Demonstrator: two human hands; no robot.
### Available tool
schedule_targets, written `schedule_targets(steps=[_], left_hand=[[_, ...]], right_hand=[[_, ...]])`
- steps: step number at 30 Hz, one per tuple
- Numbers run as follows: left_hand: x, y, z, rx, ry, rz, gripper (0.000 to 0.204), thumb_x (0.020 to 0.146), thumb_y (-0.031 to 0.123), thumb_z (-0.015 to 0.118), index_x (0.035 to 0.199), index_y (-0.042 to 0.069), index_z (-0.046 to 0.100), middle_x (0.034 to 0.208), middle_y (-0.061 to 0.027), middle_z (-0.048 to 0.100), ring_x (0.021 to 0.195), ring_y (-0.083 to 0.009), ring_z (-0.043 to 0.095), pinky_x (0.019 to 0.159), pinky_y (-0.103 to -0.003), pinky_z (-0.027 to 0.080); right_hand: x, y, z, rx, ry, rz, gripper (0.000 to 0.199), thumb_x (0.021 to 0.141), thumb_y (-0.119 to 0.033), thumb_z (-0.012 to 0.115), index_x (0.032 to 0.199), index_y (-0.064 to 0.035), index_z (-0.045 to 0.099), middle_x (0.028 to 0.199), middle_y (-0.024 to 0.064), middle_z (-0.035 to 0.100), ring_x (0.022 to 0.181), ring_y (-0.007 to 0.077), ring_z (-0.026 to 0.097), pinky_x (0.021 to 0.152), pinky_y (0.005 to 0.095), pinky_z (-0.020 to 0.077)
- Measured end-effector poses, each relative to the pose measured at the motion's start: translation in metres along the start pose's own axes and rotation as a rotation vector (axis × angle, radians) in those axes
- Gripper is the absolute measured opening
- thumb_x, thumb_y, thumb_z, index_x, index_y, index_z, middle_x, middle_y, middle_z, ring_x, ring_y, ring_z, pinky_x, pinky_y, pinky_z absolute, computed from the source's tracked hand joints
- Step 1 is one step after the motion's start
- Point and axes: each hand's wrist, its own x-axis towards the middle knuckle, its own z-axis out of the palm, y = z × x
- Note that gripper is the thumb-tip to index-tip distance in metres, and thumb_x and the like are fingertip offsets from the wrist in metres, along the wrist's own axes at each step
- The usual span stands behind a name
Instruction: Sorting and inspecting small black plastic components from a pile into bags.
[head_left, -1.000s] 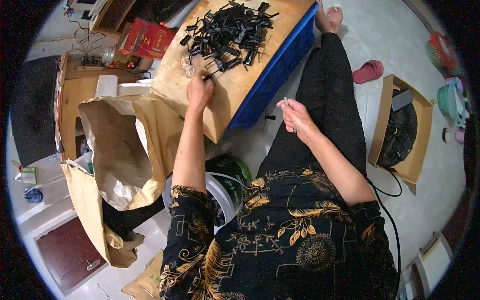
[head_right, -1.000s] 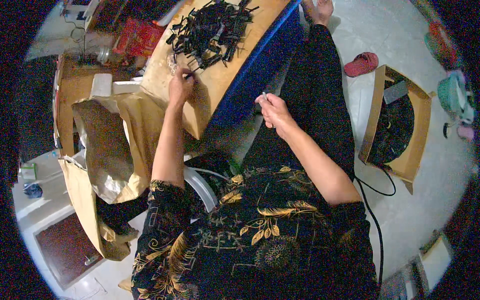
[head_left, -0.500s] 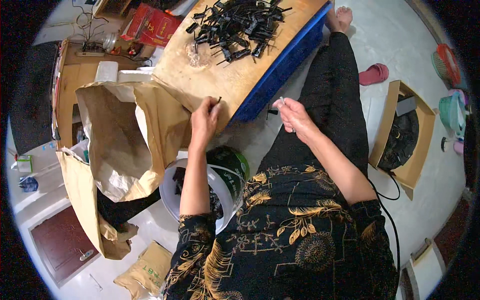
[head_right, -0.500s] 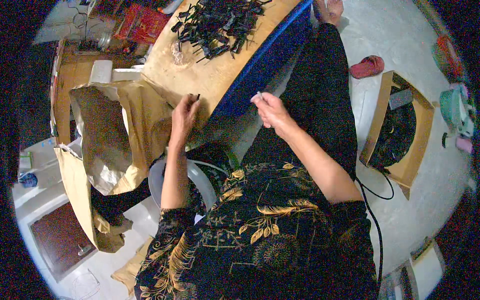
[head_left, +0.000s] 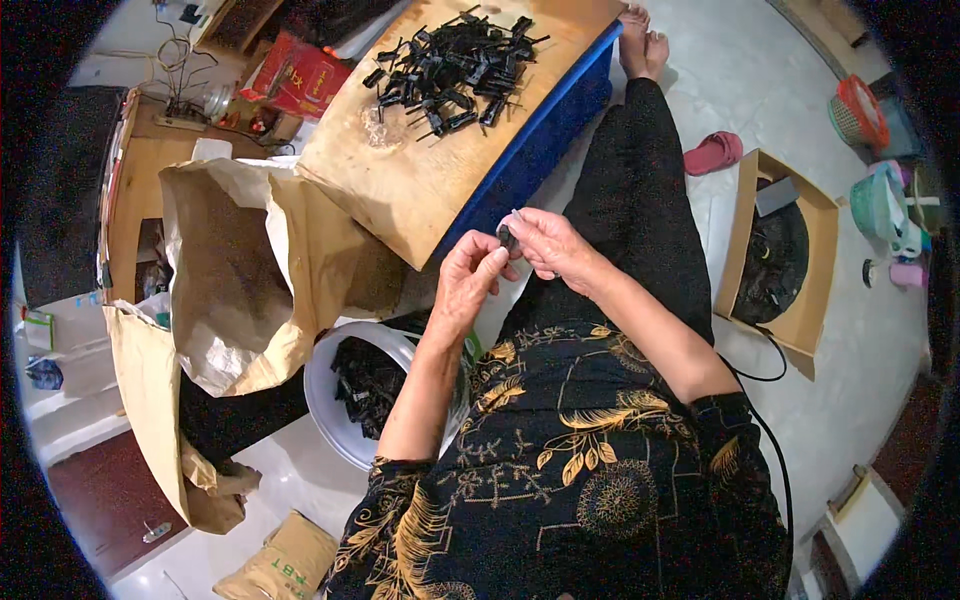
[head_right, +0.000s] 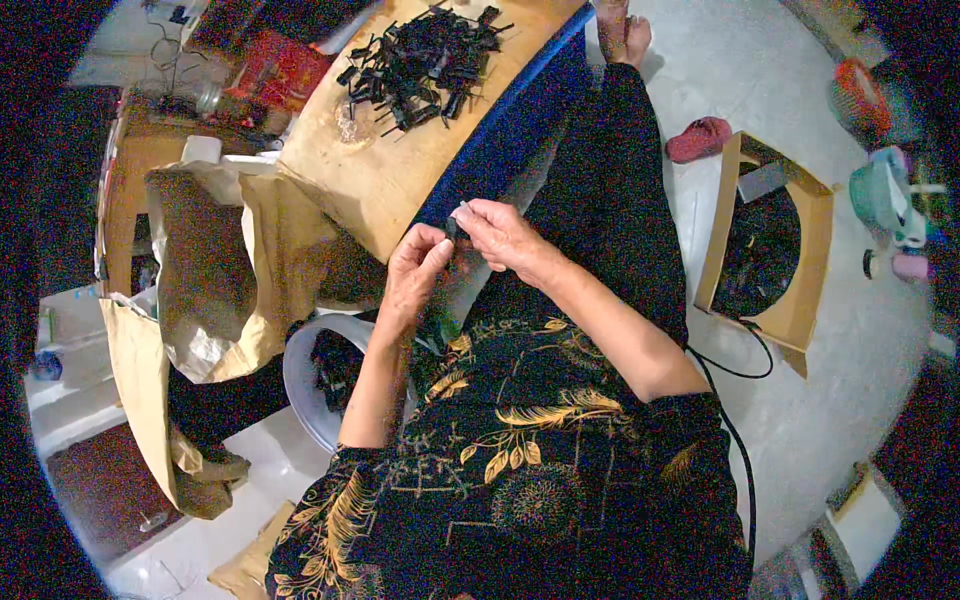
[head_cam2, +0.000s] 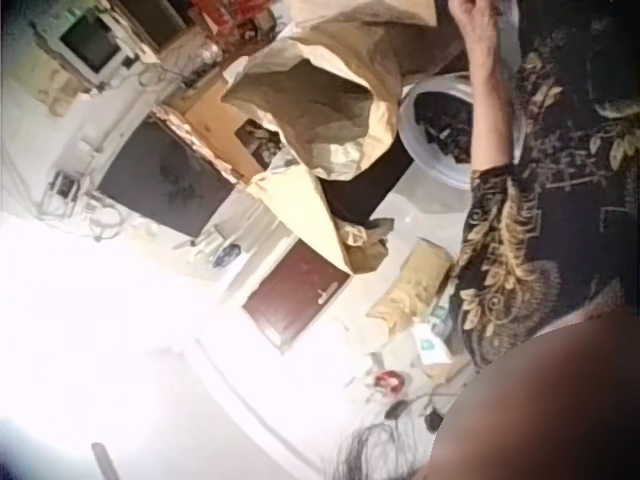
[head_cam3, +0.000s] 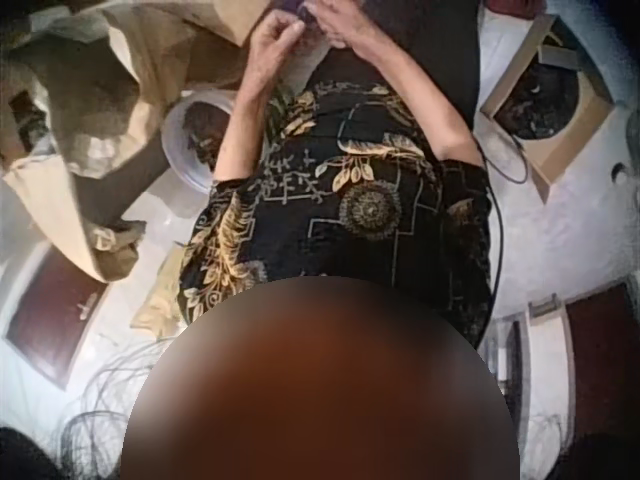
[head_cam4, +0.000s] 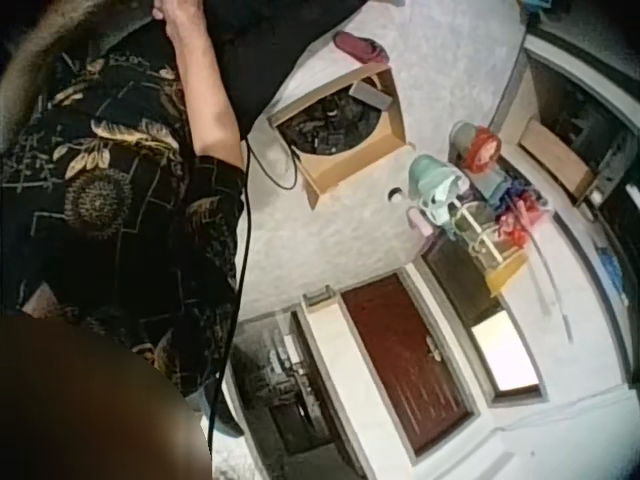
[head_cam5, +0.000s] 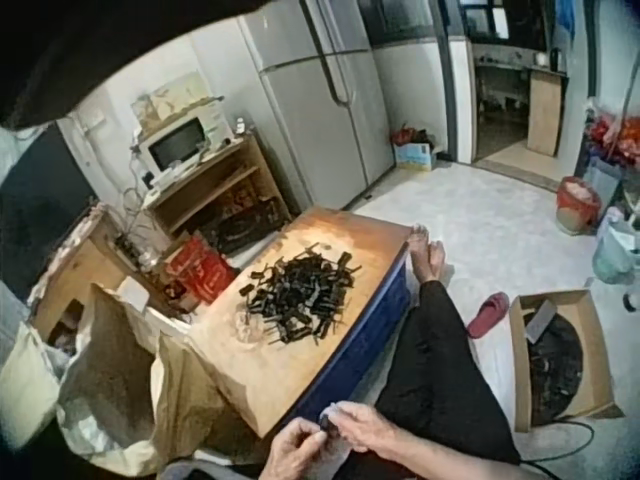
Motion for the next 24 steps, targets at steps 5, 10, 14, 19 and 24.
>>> schedule_targets(steps=[5, 10, 14, 19, 24], left_hand=[[-0.016, 0.004, 0.011, -0.164, 0.098, 0.019, 0.02, 0.085, 0.013, 0.056, 0.099, 0.007, 0.043, 0.085, -0.0065, 0.062, 0.068, -0.0102, 0.057, 0.053, -0.02, 0.039], [-0.031, 0.007, 0.011, -0.175, 0.097, 0.128, 0.026, 0.086, 0.012, 0.054, 0.107, 0.006, 0.042, 0.088, -0.0075, 0.062, 0.073, -0.0124, 0.059, 0.056, -0.02, 0.041], [-0.042, 0.015, 0.011, -0.11, 0.157, 0.207, 0.029, 0.086, 0.012, 0.053, 0.112, 0.004, 0.044, 0.089, -0.0071, 0.061, 0.076, -0.0124, 0.059, 0.058, -0.021, 0.043], [-0.048, 0.013, 0.01, -0.005, 0.226, 0.322, 0.028, 0.086, 0.009, 0.051, 0.113, 0.002, 0.048, 0.085, -0.0038, 0.059, 0.072, -0.0084, 0.055, 0.06, -0.021, 0.044], [-0.048, 0.007, 0.009, -0.003, 0.243, 0.348, 0.032, 0.086, 0.012, 0.055, 0.116, 0.003, 0.049, 0.082, -0.0003, 0.057, 0.07, -0.0052, 0.051, 0.06, -0.019, 0.042]], right_hand=[[-0.017, -0.015, 0.014, -0.146, 0.009, -0.056, 0.025, 0.091, -0.035, 0.044, 0.084, -0.011, 0.048, 0.061, -0.0063, 0.042, 0.045, 0.0001, 0.034, 0.037, 0.0167, 0.028], [-0.031, -0.024, 0.037, -0.264, 0.012, -0.166, 0.026, 0.092, -0.031, 0.043, 0.086, -0.0066, 0.05, 0.067, -0.0025, 0.05, 0.055, 0.0042, 0.046, 0.048, 0.021, 0.0413], [-0.037, -0.02, 0.049, -0.292, 0.028, -0.219, 0.03, 0.092, -0.03, 0.043, 0.106, -0.0037, 0.05, 0.065, -0.0031, 0.047, 0.053, 0.0042, 0.042, 0.047, 0.0203, 0.0352], [-0.035, -0.006, 0.058, -0.465, 0.023, -0.306, 0.034, 0.093, -0.028, 0.042, 0.118, -0.005, 0.044, 0.059, -0.0044, 0.041, 0.045, 0.0027, 0.035, 0.037, 0.0177, 0.0262], [-0.037, -0.006, 0.065, -0.46, 0.008, -0.278, 0.033, 0.093, -0.024, 0.041, 0.12, -0.0054, 0.042, 0.059, -0.0048, 0.039, 0.046, 0.0032, 0.035, 0.039, 0.0182, 0.0278]])
